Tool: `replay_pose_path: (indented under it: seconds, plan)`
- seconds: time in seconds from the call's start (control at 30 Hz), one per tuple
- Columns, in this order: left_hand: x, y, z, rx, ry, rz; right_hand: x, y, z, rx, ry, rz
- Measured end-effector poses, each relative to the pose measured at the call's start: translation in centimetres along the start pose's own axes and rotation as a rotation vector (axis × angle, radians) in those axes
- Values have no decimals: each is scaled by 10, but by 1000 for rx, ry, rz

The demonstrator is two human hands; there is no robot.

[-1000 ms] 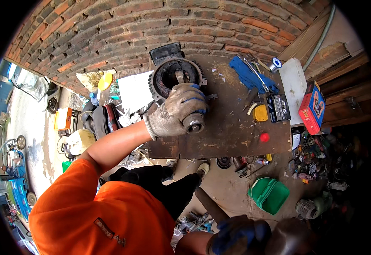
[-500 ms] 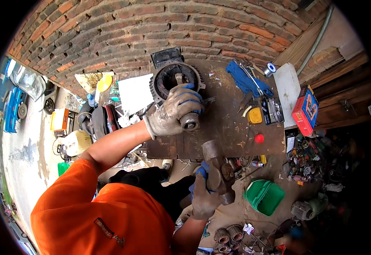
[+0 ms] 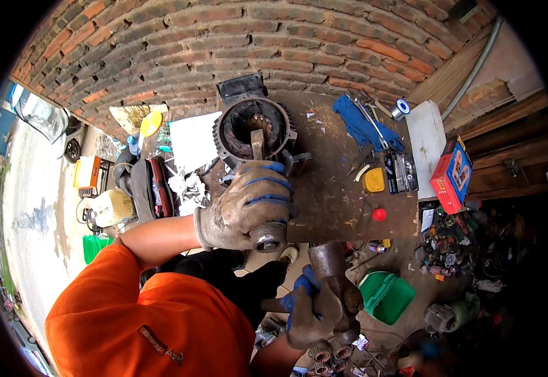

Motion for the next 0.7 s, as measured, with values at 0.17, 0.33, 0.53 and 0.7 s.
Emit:
replay_pose_path:
  seconds: [0.17,0.33,0.53,0.7]
  plan:
    - [-23,-8,-17,64,58,-126,7,-4,-10,-54,-14,-100]
    - [-37,-25,-16,80,142,-167,13,-4,-18,-29,-60,-248]
    - [-42,-32,-18,98,163,-249,41,4,-20,-34,-170,-321]
    - [-44,-34,-21,93,181,-287,28,6,-34,-104,243,-169]
Point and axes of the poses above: each hand's wrist, its own z-axis away from the middle knuckle, its own y-axis out of the back of the hand, x = y × z, the point moved 5 cm from there along -z, towards the middle knuckle, and after that the axes turned 5 degrees about x, right-handed, at the moved point
